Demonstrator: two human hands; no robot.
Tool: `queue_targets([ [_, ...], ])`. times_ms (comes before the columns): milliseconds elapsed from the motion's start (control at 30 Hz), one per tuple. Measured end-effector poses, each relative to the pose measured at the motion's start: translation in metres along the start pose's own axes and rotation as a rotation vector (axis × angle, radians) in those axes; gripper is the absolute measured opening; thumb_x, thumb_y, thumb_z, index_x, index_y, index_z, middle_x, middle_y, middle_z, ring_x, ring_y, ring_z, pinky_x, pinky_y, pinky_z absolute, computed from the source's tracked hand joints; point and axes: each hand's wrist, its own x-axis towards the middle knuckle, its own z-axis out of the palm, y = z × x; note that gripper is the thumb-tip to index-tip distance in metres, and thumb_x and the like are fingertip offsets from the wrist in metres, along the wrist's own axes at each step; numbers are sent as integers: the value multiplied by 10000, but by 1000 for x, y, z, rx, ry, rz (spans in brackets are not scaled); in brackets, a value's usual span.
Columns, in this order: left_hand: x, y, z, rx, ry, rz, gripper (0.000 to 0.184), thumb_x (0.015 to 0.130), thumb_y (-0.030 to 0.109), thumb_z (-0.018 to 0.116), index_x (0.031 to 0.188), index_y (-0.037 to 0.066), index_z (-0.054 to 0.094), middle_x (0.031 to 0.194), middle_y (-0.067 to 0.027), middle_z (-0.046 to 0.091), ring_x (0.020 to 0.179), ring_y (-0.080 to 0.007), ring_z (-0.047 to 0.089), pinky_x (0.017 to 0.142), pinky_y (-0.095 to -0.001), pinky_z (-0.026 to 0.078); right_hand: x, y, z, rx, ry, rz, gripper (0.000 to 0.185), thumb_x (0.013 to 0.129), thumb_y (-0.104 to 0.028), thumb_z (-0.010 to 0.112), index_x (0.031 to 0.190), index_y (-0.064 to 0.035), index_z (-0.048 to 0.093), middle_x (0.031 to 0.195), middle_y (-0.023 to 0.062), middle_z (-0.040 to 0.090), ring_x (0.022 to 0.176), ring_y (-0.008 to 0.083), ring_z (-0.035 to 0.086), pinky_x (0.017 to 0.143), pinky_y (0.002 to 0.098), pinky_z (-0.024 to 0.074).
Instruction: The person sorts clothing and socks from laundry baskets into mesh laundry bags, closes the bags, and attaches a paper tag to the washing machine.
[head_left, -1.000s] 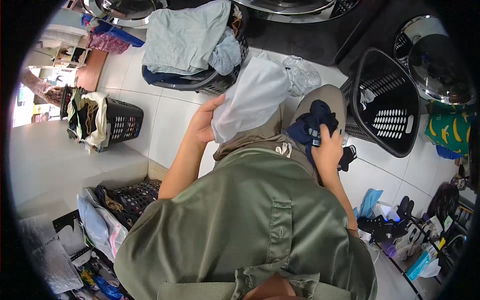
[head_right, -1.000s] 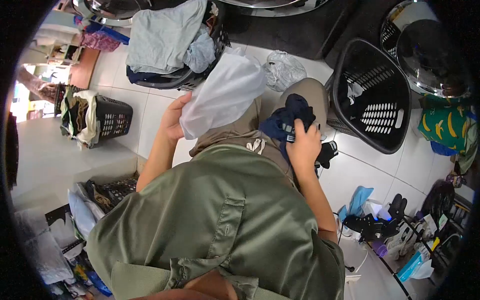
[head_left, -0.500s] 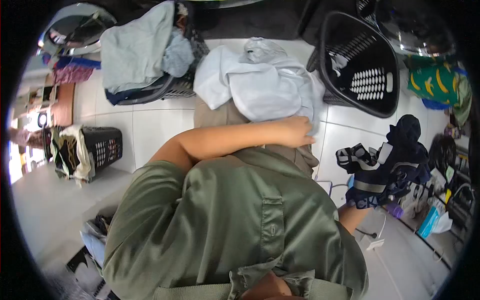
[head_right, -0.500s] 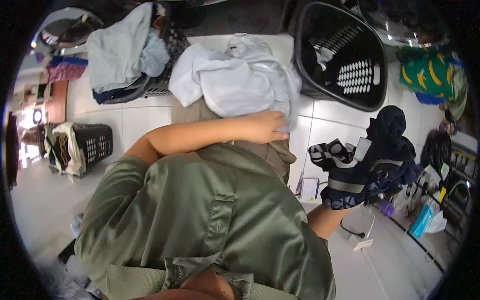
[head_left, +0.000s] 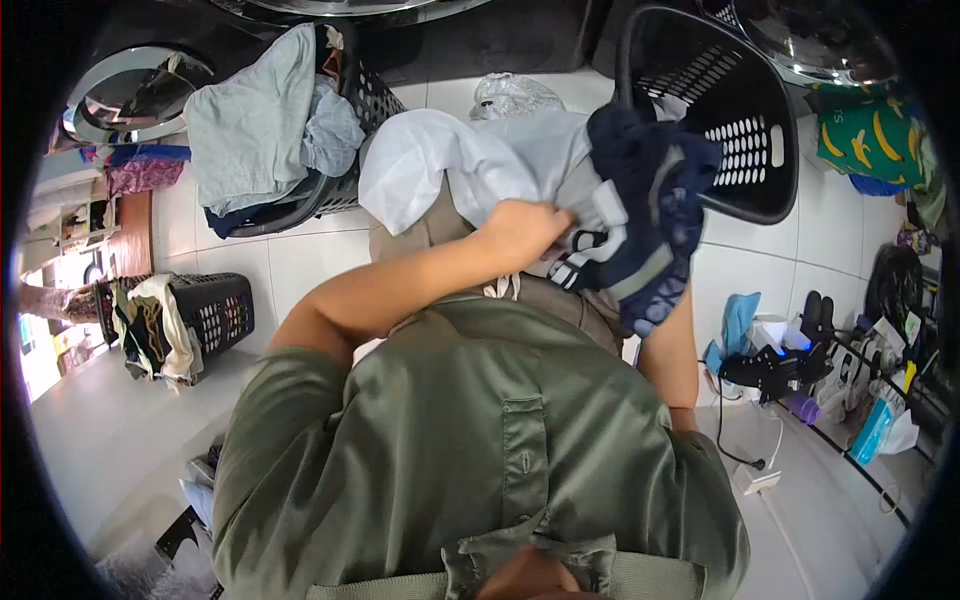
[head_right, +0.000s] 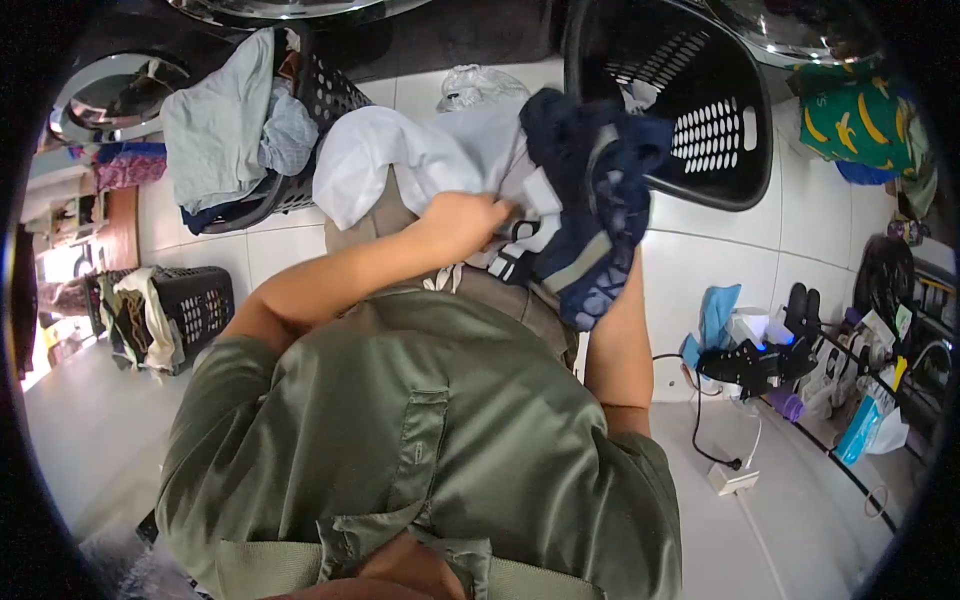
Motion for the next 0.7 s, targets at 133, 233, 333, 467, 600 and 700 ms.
queue_targets([
  [133, -62, -19, -11, 141, -12, -214, 210, 754, 249, 551, 762, 60, 643, 787, -124, 585, 916, -301, 538, 722, -398, 420, 8, 16, 14, -89, -41, 36, 396, 638, -77, 558, 1032, -43, 574, 968, 199, 589, 885, 311, 574, 763, 348, 450],
  [233, -62, -30, -6, 139, 41, -382, 245, 743, 290, 574, 668, 69, 646, 910, -123, 581, 966, -283, 499, 762, -407, 376, -5, 13, 14, -125, -58, 57, 394, 640, -80, 559, 1031, -43, 575, 966, 199, 590, 884, 311, 575, 764, 347, 450],
  [333, -34, -28, -8, 81, 604, -92, 208, 701, 275, 615, 684, 69, 636, 1002, -109, 547, 948, -283, 492, 748, -413, 386, 2, 14, 19, -151, -78, 60, 391, 641, -84, 559, 1030, -44, 577, 965, 199, 591, 883, 310, 575, 766, 346, 450],
  [467, 2, -33, 24, 142, 321, -262, 175, 725, 229, 584, 784, 70, 629, 1173, -105, 473, 1013, -314, 447, 735, -416, 433, 17, 17, 25, -179, -96, 55, 388, 644, -88, 560, 1028, -44, 579, 962, 199, 592, 881, 309, 576, 767, 345, 449],
  [600, 17, -90, 16, 478, 285, -524, 183, 763, 138, 502, 902, 82, 606, 1152, -142, 481, 908, -314, 529, 643, -385, 478, 19, 13, 30, -200, -109, 48, 385, 646, -92, 561, 1027, -44, 581, 960, 199, 593, 880, 309, 577, 769, 343, 448],
  [700, 1, -114, -65, 281, 271, -460, 257, 728, 73, 494, 976, 56, 558, 1011, -180, 530, 766, -337, 587, 581, -396, 490, 20, 12, 37, -225, -123, 43, 382, 648, -95, 561, 1026, -44, 583, 958, 199, 594, 879, 308, 577, 770, 342, 448],
])
